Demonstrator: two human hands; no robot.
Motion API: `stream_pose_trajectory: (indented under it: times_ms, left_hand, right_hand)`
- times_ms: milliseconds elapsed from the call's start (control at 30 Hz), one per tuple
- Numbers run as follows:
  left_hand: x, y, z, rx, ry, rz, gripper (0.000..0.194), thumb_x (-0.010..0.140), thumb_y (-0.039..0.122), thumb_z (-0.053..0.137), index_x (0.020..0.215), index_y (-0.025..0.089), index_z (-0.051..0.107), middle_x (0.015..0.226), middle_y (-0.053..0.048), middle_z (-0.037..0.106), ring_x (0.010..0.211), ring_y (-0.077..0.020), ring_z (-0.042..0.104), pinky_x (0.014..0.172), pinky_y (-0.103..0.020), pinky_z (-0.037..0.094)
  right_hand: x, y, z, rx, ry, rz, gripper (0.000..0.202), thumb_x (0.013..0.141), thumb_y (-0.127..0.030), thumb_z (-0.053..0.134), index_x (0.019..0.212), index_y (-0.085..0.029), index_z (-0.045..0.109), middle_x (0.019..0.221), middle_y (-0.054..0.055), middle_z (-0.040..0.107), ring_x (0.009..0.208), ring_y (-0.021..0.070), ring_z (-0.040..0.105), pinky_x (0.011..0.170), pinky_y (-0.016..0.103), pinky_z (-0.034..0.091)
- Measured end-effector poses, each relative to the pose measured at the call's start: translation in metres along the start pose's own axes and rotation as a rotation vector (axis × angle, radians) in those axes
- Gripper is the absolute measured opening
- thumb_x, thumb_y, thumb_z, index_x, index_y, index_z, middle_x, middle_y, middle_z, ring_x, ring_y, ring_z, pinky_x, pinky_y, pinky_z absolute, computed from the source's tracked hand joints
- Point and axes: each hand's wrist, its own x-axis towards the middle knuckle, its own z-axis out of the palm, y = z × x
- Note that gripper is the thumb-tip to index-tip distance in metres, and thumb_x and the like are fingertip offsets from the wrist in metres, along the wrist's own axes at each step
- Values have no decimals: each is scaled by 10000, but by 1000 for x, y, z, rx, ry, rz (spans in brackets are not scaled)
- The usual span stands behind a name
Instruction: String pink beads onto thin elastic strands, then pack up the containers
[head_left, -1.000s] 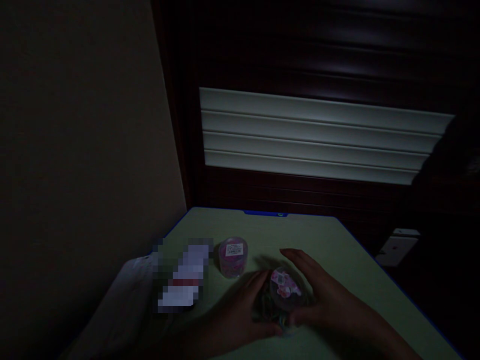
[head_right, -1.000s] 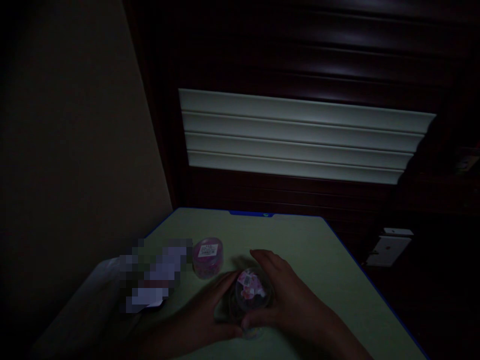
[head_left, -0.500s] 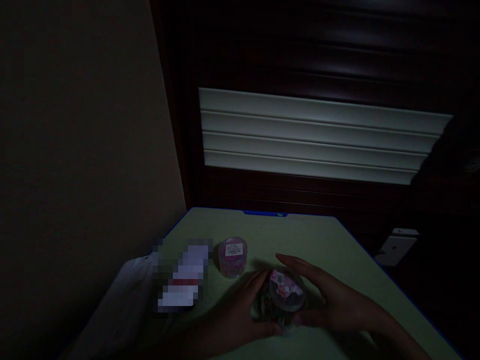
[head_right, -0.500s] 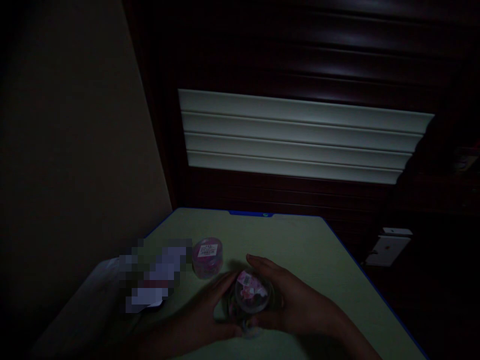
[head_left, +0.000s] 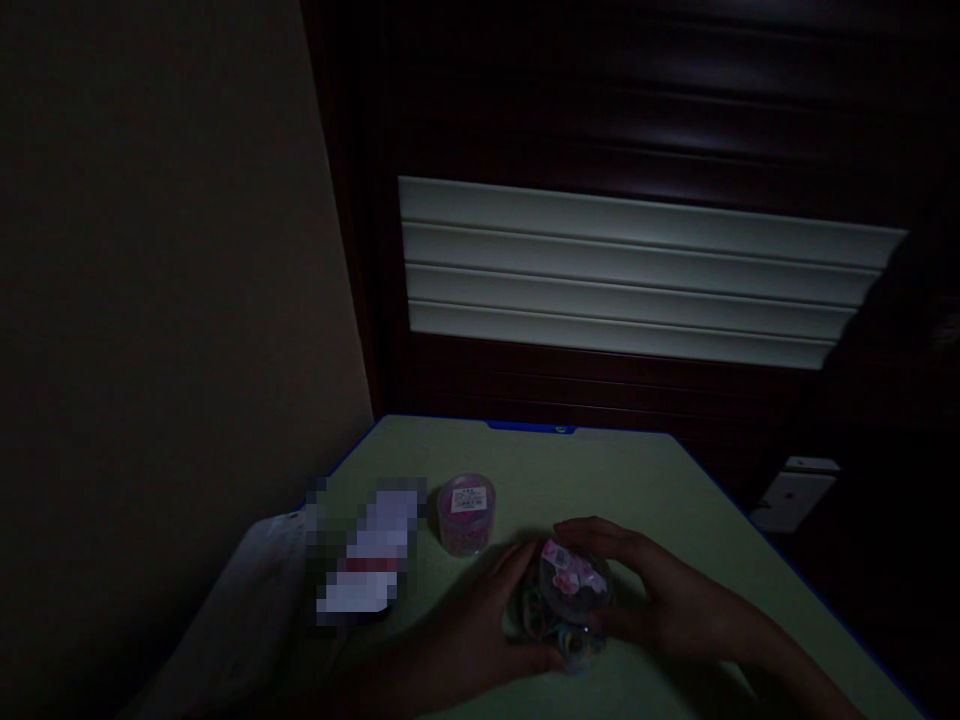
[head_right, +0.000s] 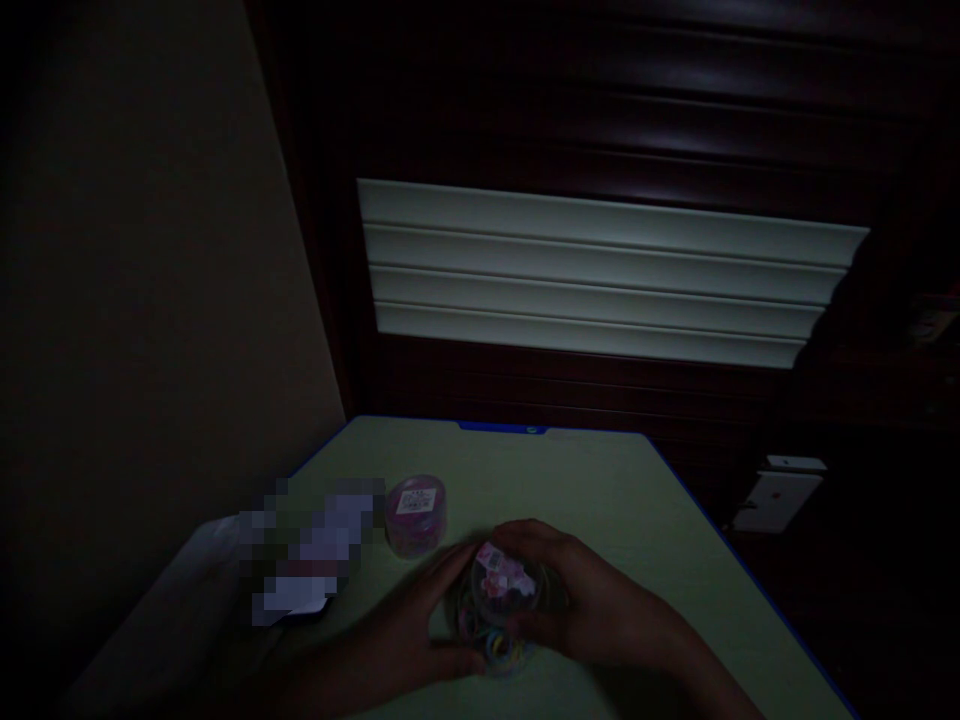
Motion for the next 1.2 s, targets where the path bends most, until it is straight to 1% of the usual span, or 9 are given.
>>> stream_pose_trajectory:
  times_ms: [200,333,467,667,833,1000,1200]
  left_hand:
    - [0,1,-1,-12,-5,17,872,610,324,746,1337,283,269,1375,-60,341,1238,-271,330,1030,-428,283]
    - [0,0,0,-15,2,12,875,609,323,747,1339,293,264,1368,-52,352,1234,-265,337,1028,-414,288]
    - [1,-3,2,-4,3,-3,883,595,347,749,1338,275,276,1344,-72,380,1213,-285,359,1014,-437,297]
    - [0,-3,1,4,5,-1,867,594,334,748,1328,269,293,1337,-71,386,1202,-279,368,1009,-436,301]
    - [0,-2,1,-1,7,-7,885,585,349,753,1332,272,285,1332,-72,391,1203,-284,365,1009,-434,303]
    - [0,-1,2,4,13,-24,863,590,365,751,1320,274,300,1334,-77,390,1200,-282,372,1009,-439,302]
    - [1,-1,1,5,3,12,864,600,368,751,1325,280,288,1331,-69,394,1200,-270,375,1001,-417,320]
  right_hand:
    - [5,-6,1,34,1,-27,604,705,-178,667,1253,-278,432,1201,32,468,1112,180,444,977,350,355]
    - [8,-7,3,55,-1,-13,618,681,-221,696,1242,-257,440,1120,28,470,1048,166,466,936,317,384]
    - [8,-7,4,44,8,20,596,669,-289,708,1210,-241,464,1082,31,459,1017,170,465,914,308,390]
    - [10,-7,7,18,18,53,569,652,-299,710,1169,-220,485,1050,36,449,972,180,467,858,310,412]
    - [10,-7,10,-97,81,69,453,643,-318,708,1044,-208,528,1014,39,456,965,200,445,839,336,402]
    - [11,-3,13,-93,101,55,502,640,-316,704,1085,-209,499,1016,43,458,947,201,448,811,330,402]
    - [13,-4,16,-114,135,87,506,622,-357,708,1045,-188,488,986,50,467,920,212,450,778,334,406]
